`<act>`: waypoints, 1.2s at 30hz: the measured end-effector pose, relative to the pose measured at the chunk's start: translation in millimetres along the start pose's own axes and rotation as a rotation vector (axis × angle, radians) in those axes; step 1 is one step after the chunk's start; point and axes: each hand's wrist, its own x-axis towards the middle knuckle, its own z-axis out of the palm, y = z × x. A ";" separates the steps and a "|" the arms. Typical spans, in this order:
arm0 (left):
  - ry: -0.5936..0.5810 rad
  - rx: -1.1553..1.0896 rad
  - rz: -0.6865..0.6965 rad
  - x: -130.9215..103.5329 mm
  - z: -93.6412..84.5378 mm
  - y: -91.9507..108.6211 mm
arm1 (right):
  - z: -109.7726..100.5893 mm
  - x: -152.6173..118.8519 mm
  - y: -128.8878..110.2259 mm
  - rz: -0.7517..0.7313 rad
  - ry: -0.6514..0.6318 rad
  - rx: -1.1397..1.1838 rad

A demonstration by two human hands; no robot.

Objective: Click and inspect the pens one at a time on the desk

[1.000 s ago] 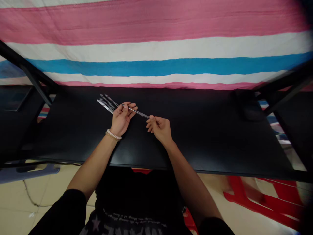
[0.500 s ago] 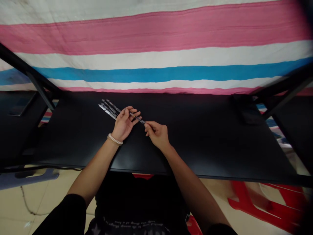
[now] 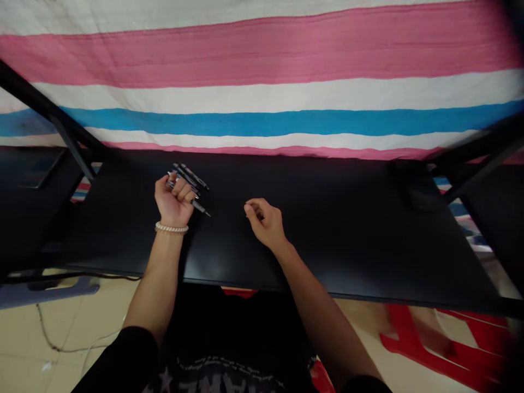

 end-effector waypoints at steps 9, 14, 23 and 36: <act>0.389 0.227 0.426 30.5 -38.0 20.1 | 1.6 1.4 3.4 0.061 0.001 -0.017; 0.504 0.644 0.591 46.9 -57.7 4.2 | 2.5 3.0 3.3 0.057 -0.011 -0.035; 0.349 1.717 0.763 49.1 -58.8 15.9 | 4.0 4.1 8.9 0.046 -0.031 -0.065; -0.104 2.029 0.725 69.6 -32.1 -40.2 | 6.6 5.5 7.5 -0.019 -0.038 -0.113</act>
